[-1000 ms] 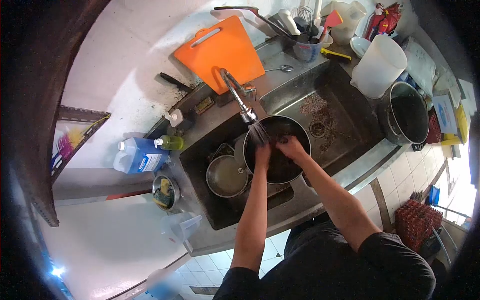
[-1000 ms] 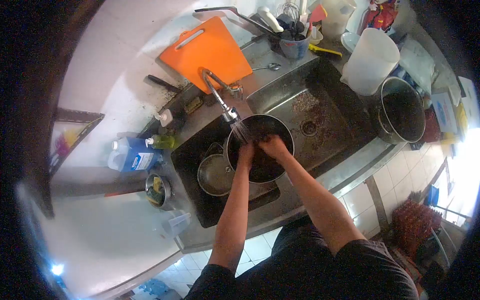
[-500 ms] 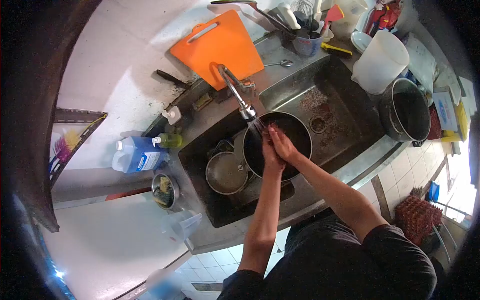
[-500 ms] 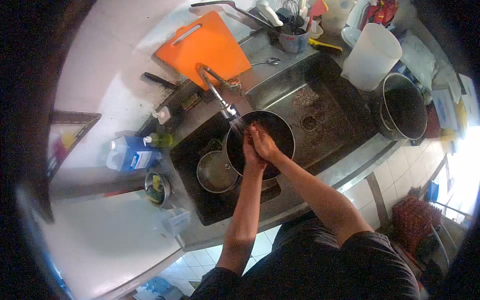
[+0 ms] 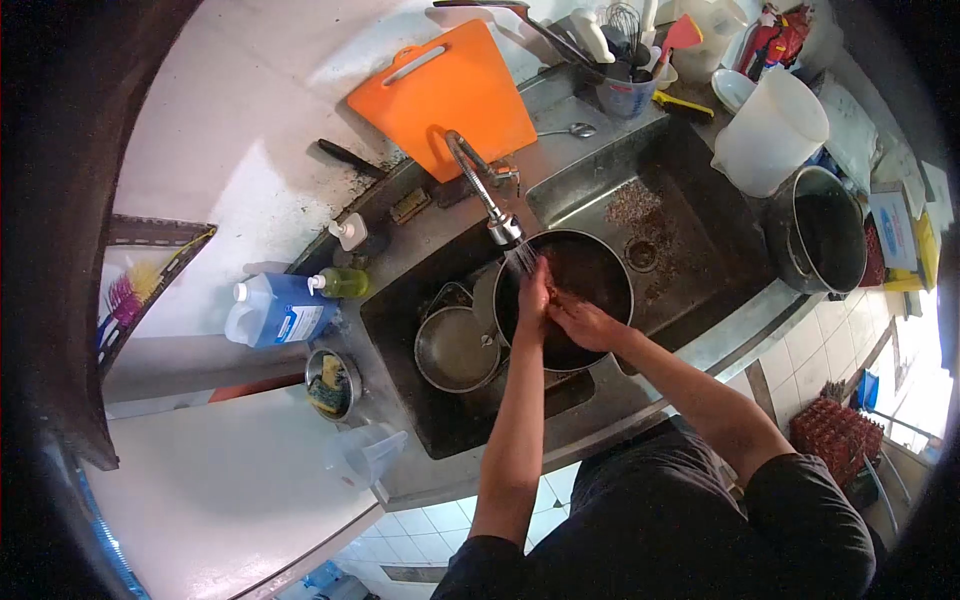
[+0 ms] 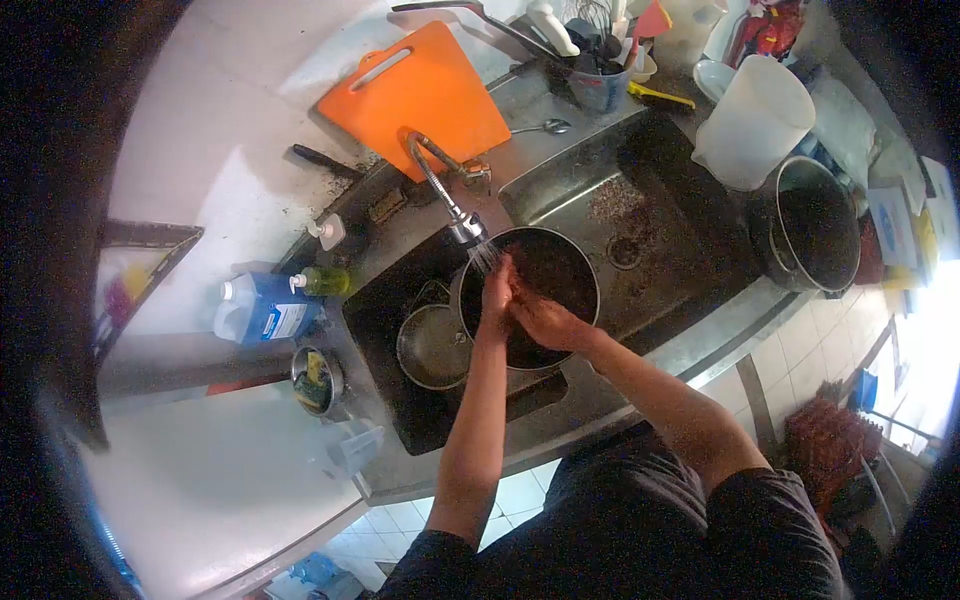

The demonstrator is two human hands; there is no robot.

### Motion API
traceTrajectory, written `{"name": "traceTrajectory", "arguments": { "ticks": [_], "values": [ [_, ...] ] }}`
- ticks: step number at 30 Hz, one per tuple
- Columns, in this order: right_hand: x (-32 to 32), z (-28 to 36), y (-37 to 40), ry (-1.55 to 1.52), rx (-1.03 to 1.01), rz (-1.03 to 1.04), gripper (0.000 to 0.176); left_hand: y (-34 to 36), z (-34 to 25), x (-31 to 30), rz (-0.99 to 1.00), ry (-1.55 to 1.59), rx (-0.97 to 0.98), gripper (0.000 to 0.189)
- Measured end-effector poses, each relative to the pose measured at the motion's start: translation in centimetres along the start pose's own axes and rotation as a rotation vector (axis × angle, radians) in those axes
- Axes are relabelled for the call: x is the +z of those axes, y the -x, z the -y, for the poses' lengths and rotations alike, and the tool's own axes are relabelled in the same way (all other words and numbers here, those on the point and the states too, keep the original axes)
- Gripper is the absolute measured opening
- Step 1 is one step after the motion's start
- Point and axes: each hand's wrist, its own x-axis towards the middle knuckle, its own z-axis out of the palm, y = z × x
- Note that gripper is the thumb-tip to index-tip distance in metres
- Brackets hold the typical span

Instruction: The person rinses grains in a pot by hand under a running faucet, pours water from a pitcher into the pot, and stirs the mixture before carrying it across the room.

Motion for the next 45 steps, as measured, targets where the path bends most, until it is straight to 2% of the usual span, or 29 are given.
{"name": "traceTrajectory", "arguments": {
  "ticks": [1,2,3,4,5,6,8,12,14,15,17,21,23,24,26,27,29,30,31,32,33,35,36,38,39,41,42,44,45],
  "values": [
    [-0.3,-0.7,0.3,0.329,-0.032,0.054,0.063,-1.0,-0.6,-1.2,0.119,-0.534,0.201,0.036],
    [-0.5,-1.2,0.5,0.658,-0.063,0.105,0.064,-0.8,-1.4,-0.8,0.118,-0.531,0.201,0.036],
    [-0.7,-0.3,0.5,0.657,-0.058,0.107,0.064,0.0,-2.2,-0.1,0.154,-0.843,0.399,0.033],
    [-1.1,0.6,0.3,0.960,0.039,0.191,0.065,0.8,-2.9,0.6,0.189,-1.154,0.600,0.031],
    [-1.5,1.4,0.0,1.264,0.137,0.273,0.066,1.4,-2.8,0.6,0.182,-1.201,0.618,0.029],
    [-1.8,1.1,-0.6,1.268,0.135,0.269,0.066,1.1,-1.5,-0.2,0.181,-1.200,0.624,0.029],
    [-1.4,-0.9,-1.7,1.169,0.127,0.280,0.057,-0.2,1.6,-2.4,0.012,-1.464,0.997,0.028],
    [0.9,-6.9,-3.2,1.178,0.099,-0.061,0.048,-1.1,2.9,-3.2,0.044,-1.546,0.779,0.028],
    [1.2,-9.1,-4.0,1.114,-0.065,-0.194,0.039,-0.3,2.5,-2.5,-0.016,-1.798,0.712,0.028],
    [0.8,-7.1,-3.9,1.115,-0.067,-0.198,0.039,-0.2,2.4,-2.5,-0.016,-1.799,0.716,0.028],
    [-0.1,-3.7,-3.6,1.145,0.304,0.139,0.037,0.0,2.5,-2.2,-0.004,-1.697,0.641,0.026],
    [-0.1,-6.4,-3.2,1.145,0.128,-0.002,0.037,1.4,0.4,-1.7,0.126,-1.811,0.429,0.026],
    [-1.3,-2.9,-2.3,1.022,0.330,0.306,0.043,0.8,1.0,-2.6,0.161,-1.718,0.290,0.029],
    [-1.3,-2.2,-1.5,1.017,0.332,0.311,0.043,0.1,2.1,-3.7,0.163,-1.719,0.283,0.029],
    [-0.9,-1.3,0.3,1.077,0.187,0.258,0.045,-0.5,3.3,-5.0,0.230,-1.652,0.609,0.033],
    [-0.5,-0.9,0.6,1.073,0.190,0.257,0.045,-0.6,3.4,-5.0,0.235,-1.653,0.607,0.033],
    [0.4,-0.1,0.7,1.051,0.294,0.309,0.047,-0.9,3.1,-4.6,0.238,-1.728,0.337,0.032],
    [1.4,-3.0,0.0,1.051,0.293,0.306,0.047,-0.6,2.4,-3.9,0.237,-1.729,0.340,0.032],
    [3.3,-8.5,-1.6,1.079,0.203,0.086,0.046,0.0,1.7,-3.1,0.197,-1.686,0.246,0.032],
    [3.8,-8.5,-2.3,1.097,0.111,-0.136,0.046,0.0,1.5,-2.9,0.156,-1.640,0.155,0.033],
    [3.5,-8.6,-2.4,1.097,0.108,-0.136,0.046,-0.4,1.7,-3.0,0.153,-1.641,0.155,0.033],
    [2.4,-8.1,-2.8,0.399,0.108,-0.209,0.032,-1.9,3.0,-4.0,0.276,-1.740,0.013,0.037],
    [2.2,-8.1,-3.2,0.400,0.104,-0.207,0.032,-5.4,7.6,-7.4,0.281,-1.708,0.196,0.039],
    [1.7,-8.6,-4.3,1.045,0.166,-0.144,0.041,-12.2,16.5,-13.9,0.280,-1.655,0.570,0.043],
    [0.9,-7.7,-4.4,1.047,0.160,-0.145,0.041,-8.0,11.7,-10.4,0.220,-1.388,0.249,0.046],
    [-1.1,-4.1,-3.3,0.526,0.024,0.038,0.041,2.0,0.3,-1.8,-0.138,-0.703,-0.218,0.053],
    [-1.2,-3.3,-2.8,0.525,0.025,0.045,0.041,1.6,0.5,-2.1,-0.143,-0.700,-0.222,0.053],
    [-1.3,-2.4,-2.0,-0.241,0.212,0.048,0.037,0.7,0.8,-2.0,-0.015,-0.276,-0.286,0.062],
    [-0.8,-2.0,-1.8,-0.242,0.216,0.049,0.037,1.3,0.7,-1.6,-0.017,-0.275,-0.290,0.062]
  ]
}}
